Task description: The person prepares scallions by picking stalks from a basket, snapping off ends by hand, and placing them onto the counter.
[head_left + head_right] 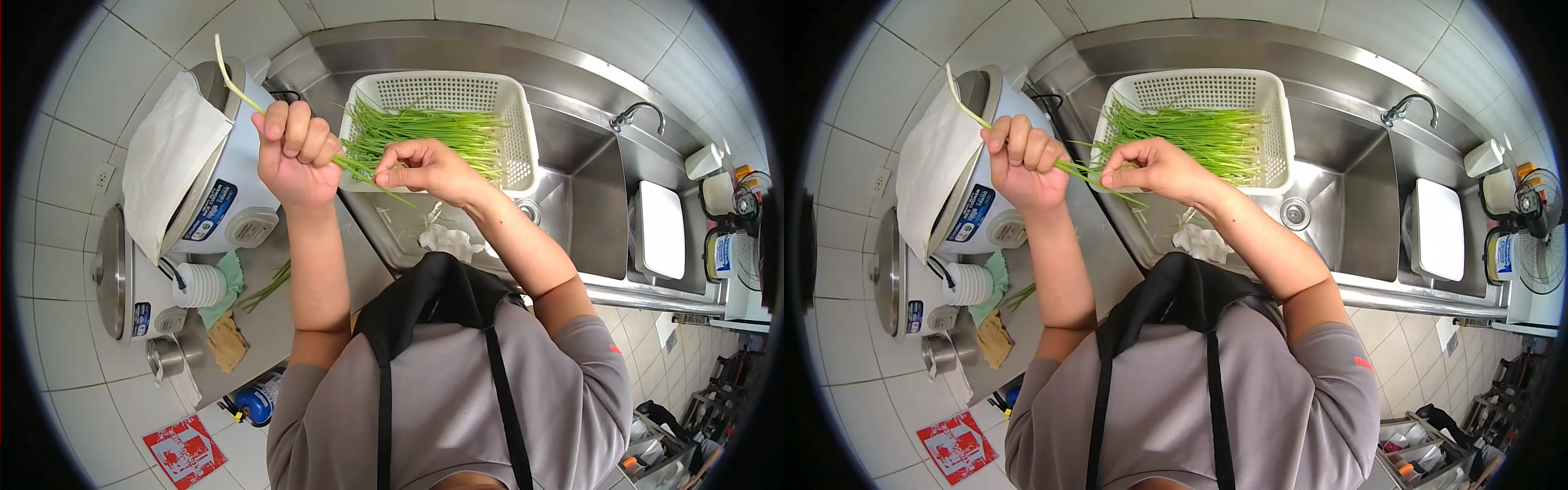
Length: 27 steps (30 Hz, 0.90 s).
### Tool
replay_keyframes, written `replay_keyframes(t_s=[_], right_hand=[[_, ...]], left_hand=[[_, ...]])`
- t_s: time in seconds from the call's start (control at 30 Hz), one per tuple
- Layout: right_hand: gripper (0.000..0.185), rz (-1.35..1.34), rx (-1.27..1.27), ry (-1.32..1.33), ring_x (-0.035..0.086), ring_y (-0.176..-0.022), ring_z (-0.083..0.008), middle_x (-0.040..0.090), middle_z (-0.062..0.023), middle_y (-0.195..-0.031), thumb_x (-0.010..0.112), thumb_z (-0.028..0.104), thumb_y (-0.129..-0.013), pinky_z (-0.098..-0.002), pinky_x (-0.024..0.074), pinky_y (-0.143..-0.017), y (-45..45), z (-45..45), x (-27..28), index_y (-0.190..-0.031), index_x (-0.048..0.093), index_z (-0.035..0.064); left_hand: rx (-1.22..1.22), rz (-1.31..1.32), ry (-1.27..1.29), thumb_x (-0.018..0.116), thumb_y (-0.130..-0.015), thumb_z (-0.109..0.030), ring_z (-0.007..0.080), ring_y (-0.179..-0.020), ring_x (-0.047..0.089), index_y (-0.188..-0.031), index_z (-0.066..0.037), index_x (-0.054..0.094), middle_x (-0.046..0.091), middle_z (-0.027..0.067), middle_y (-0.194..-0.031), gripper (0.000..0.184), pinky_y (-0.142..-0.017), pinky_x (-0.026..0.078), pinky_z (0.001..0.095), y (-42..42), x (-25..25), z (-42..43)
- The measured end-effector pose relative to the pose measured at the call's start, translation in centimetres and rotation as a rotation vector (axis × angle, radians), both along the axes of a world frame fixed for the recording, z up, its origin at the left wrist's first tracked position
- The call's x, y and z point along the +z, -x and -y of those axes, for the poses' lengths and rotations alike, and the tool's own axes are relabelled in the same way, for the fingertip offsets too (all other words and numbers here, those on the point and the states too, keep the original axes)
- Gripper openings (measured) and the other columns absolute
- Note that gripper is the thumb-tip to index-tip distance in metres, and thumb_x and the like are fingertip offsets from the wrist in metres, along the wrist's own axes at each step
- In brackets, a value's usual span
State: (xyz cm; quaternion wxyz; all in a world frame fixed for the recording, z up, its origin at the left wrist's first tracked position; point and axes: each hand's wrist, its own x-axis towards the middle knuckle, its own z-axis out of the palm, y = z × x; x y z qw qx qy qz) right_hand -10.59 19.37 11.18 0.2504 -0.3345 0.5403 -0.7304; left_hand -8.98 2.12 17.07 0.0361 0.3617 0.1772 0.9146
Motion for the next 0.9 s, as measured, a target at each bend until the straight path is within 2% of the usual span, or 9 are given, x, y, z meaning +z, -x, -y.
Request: replay_keyframes(t_s=[0.2, 0.3, 0.33, 0.43, 0.53, 0.63, 0.67, 0.8, 0.9], right_hand=[[0.010, 0.654, 0.106, 0.414, 0.037, -0.051, -0.0044, 0.047, 0.0034, -0.063, 0.057, 0.012, -0.084, -0.0197, 0.0295, -0.044, 0.4, 0.1, -2.9, -0.087, 0.058, 0.0022], [0.011, 0.626, -0.084, 0.320, 0.035, -0.048, -0.0060, 0.042, 0.0028, -0.059, 0.056, 0.012, -0.084, -0.0210, 0.0301, -0.044, 0.8, -0.4, -5.0, -0.088, 0.056, 0.0019], [0.017, 0.529, -0.079, 0.178, 0.039, -0.051, -0.0057, 0.048, 0.0014, -0.065, 0.056, 0.017, -0.085, -0.0212, 0.0324, -0.045, 0.8, -1.0, -6.2, -0.090, 0.059, 0.0009], [0.024, -0.044, -0.083, -0.406, 0.051, -0.060, -0.0143, 0.057, -0.0050, -0.076, 0.057, 0.021, -0.085, -0.0272, 0.0414, -0.053, -0.7, -2.2, -8.9, -0.096, 0.061, 0.0005], [0.028, -0.760, -0.285, -0.567, 0.058, -0.075, -0.0263, 0.060, -0.0110, -0.088, 0.059, 0.025, -0.084, -0.0334, 0.0455, -0.065, -2.2, -2.4, -11.7, -0.101, 0.062, 0.0025], [0.029, -0.652, -0.260, -0.493, 0.056, -0.082, -0.0355, 0.059, -0.0149, -0.090, 0.060, 0.024, -0.082, -0.0378, 0.0448, -0.073, -2.5, -2.4, -8.9, -0.100, 0.062, 0.0022], [0.027, -0.573, -0.270, -0.495, 0.057, -0.077, -0.0287, 0.059, -0.0118, -0.087, 0.061, 0.021, -0.081, -0.0348, 0.0450, -0.068, -2.0, -2.3, -7.8, -0.100, 0.062, 0.0018], [0.021, -0.311, -0.467, -0.288, 0.055, -0.073, -0.0177, 0.057, -0.0078, -0.081, 0.064, 0.019, -0.080, -0.0301, 0.0437, -0.064, -0.6, -1.4, -3.2, -0.093, 0.063, 0.0025], [0.016, -0.281, -0.496, -0.226, 0.051, -0.075, -0.0123, 0.055, -0.0046, -0.081, 0.066, 0.017, -0.078, -0.0270, 0.0413, -0.065, 0.3, -0.8, -2.5, -0.087, 0.064, 0.0036]], left_hand=[[-0.011, -0.131, 0.071, 0.038, -0.095, -0.029, 0.0065, -0.045, 0.019, -0.073, -0.013, 0.045, 0.031, -0.0037, -0.059, 0.029, -0.040, 0.017, 0.0217, -0.5, -1.1, -0.6], [0.026, -0.115, 0.128, 0.038, -0.095, -0.029, 0.0061, -0.043, 0.019, -0.078, -0.012, 0.046, 0.031, -0.0037, -0.058, 0.026, -0.039, 0.017, 0.0210, -1.2, -1.8, -0.2], [0.056, -0.099, 0.152, 0.039, -0.095, -0.029, 0.0058, -0.043, 0.020, -0.080, -0.012, 0.047, 0.031, -0.0037, -0.057, 0.024, -0.039, 0.017, 0.0206, -1.5, -1.9, 0.1], [0.200, 0.338, 0.406, 0.038, -0.095, -0.030, 0.0049, -0.044, 0.020, -0.089, -0.009, 0.049, 0.030, -0.0033, -0.059, 0.025, -0.039, 0.017, 0.0211, -2.8, -3.4, 1.0], [0.302, 0.471, 0.555, 0.042, -0.094, -0.023, 0.0052, -0.047, 0.031, -0.100, -0.007, 0.052, 0.043, -0.0007, -0.064, 0.020, -0.040, 0.023, 0.0185, -2.9, -6.3, 1.0], [0.425, 0.585, 0.711, 0.047, -0.092, -0.021, 0.0067, -0.054, 0.042, -0.106, -0.003, 0.054, 0.053, 0.0030, -0.075, 0.023, -0.045, 0.032, 0.0176, -3.0, -7.5, 0.1], [0.463, 0.615, 0.765, 0.048, -0.092, -0.020, 0.0071, -0.057, 0.045, -0.108, -0.002, 0.055, 0.056, 0.0042, -0.078, 0.025, -0.047, 0.035, 0.0173, -3.1, -7.8, -0.4], [0.419, 0.681, 0.781, 0.054, -0.089, -0.015, 0.0129, -0.073, 0.058, -0.110, 0.001, 0.056, 0.061, 0.0072, -0.092, 0.027, -0.065, 0.052, 0.0257, -3.3, -8.9, -1.8], [0.485, 0.648, 0.782, 0.054, -0.088, -0.013, 0.0153, -0.075, 0.061, -0.107, 0.002, 0.057, 0.062, 0.0080, -0.088, 0.025, -0.069, 0.053, 0.0283, -3.1, -9.1, -2.2]])
